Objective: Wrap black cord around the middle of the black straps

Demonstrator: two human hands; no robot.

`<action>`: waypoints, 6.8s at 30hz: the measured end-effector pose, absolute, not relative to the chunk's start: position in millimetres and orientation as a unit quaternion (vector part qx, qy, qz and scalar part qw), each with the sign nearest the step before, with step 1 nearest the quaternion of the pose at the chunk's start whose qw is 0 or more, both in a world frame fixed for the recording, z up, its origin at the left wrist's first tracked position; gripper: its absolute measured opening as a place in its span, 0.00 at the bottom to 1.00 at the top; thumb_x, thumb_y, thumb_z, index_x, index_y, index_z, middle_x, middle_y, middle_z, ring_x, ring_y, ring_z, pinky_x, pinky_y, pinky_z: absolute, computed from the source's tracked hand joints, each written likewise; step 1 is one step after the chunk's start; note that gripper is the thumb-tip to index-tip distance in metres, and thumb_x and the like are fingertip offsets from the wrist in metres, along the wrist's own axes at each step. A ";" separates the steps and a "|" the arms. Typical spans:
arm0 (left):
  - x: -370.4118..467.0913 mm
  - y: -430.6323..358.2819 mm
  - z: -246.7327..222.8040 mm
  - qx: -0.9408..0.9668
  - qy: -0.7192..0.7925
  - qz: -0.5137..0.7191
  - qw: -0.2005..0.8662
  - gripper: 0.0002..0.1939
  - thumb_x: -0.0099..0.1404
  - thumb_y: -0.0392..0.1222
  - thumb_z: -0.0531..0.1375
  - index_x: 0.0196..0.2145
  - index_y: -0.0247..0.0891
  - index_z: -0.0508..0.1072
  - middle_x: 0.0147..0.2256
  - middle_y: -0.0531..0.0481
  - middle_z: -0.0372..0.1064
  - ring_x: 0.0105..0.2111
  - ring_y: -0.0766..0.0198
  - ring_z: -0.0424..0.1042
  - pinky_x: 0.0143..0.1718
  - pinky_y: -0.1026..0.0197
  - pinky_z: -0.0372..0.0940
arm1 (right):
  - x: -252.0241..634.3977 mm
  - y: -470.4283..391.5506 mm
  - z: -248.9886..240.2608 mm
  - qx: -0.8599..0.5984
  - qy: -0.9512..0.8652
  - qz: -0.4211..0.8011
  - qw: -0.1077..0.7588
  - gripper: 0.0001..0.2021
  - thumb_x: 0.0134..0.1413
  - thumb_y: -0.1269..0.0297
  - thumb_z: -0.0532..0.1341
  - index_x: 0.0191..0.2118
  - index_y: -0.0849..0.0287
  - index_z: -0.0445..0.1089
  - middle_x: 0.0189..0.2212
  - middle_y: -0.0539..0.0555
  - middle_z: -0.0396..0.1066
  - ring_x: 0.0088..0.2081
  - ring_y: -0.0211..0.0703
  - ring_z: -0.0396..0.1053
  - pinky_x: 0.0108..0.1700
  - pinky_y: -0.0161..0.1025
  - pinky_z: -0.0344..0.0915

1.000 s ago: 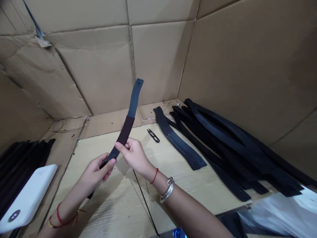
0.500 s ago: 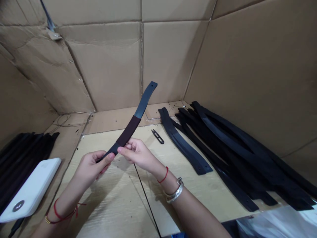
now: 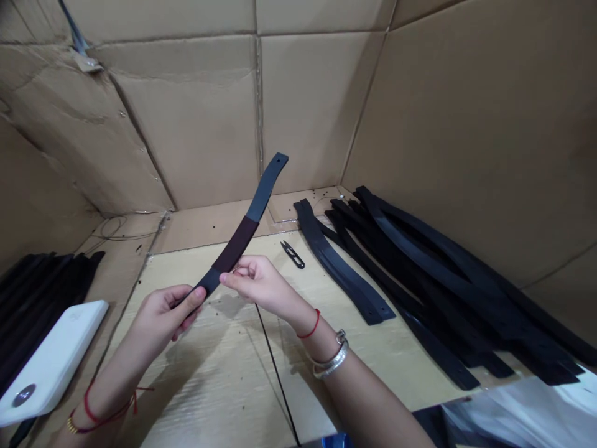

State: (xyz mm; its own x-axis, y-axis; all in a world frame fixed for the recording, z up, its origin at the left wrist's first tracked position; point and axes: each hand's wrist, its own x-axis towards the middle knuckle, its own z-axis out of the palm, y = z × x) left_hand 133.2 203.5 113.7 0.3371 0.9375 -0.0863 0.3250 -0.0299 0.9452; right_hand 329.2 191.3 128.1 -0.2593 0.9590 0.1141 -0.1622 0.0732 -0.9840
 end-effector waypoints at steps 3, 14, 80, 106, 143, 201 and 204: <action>134.9 200.9 118.0 0.613 0.456 0.290 0.576 0.26 0.56 0.64 0.60 0.20 0.37 0.66 0.13 0.58 0.56 0.13 0.73 0.51 0.15 0.67 0.46 | 328.4 189.7 130.3 -0.338 -0.538 0.592 0.496 0.11 0.51 0.61 0.67 0.33 0.64 0.71 0.14 0.39 0.50 0.17 0.28 0.42 0.17 0.31 0.37; 137.6 187.0 126.3 0.424 0.308 0.227 0.821 0.21 0.62 0.56 0.59 0.23 0.37 0.63 0.14 0.63 0.46 0.12 0.78 0.40 0.12 0.72 0.38 | 325.8 186.4 128.3 -0.302 -0.535 0.644 0.456 0.11 0.54 0.61 0.66 0.36 0.65 0.71 0.16 0.40 0.51 0.18 0.28 0.43 0.18 0.31 0.39; 142.9 210.3 99.5 0.520 0.450 0.370 0.625 0.29 0.60 0.67 0.53 0.27 0.34 0.70 0.14 0.65 0.41 0.10 0.75 0.44 0.09 0.71 0.50 | 329.8 209.4 97.1 -0.540 -0.562 0.342 0.525 0.26 0.45 0.64 0.70 0.52 0.62 0.68 0.52 0.64 0.67 0.53 0.53 0.65 0.56 0.53 0.61; 155.5 198.5 99.4 0.478 0.386 0.400 0.680 0.26 0.60 0.68 0.54 0.41 0.43 0.58 0.13 0.66 0.54 0.09 0.73 0.49 0.08 0.71 0.53 | 292.7 187.1 97.2 -0.409 -0.399 0.611 0.548 0.15 0.44 0.56 0.70 0.32 0.65 0.76 0.13 0.40 0.53 0.16 0.28 0.41 0.18 0.33 0.37; 153.0 192.3 104.7 0.425 0.309 0.343 0.778 0.22 0.65 0.61 0.53 0.30 0.37 0.63 0.16 0.63 0.50 0.12 0.79 0.42 0.12 0.73 0.40 | 302.4 183.4 114.6 -0.324 -0.499 0.617 0.516 0.10 0.53 0.61 0.65 0.31 0.65 0.74 0.16 0.42 0.55 0.17 0.27 0.40 0.19 0.33 0.35; 140.1 187.4 112.5 0.575 0.307 0.261 0.713 0.23 0.67 0.62 0.49 0.35 0.37 0.67 0.20 0.60 0.49 0.18 0.72 0.47 0.18 0.67 0.45 | 305.5 183.3 105.2 -0.279 -0.469 0.615 0.569 0.15 0.55 0.55 0.64 0.27 0.63 0.71 0.12 0.41 0.52 0.16 0.29 0.41 0.19 0.34 0.35; 140.4 189.6 112.4 0.534 0.282 0.222 0.766 0.26 0.67 0.63 0.46 0.37 0.37 0.67 0.20 0.59 0.52 0.16 0.71 0.51 0.18 0.67 0.50 | 304.4 181.3 107.7 -0.320 -0.483 0.581 0.572 0.20 0.56 0.55 0.63 0.19 0.61 0.63 0.11 0.43 0.55 0.15 0.29 0.45 0.19 0.34 0.39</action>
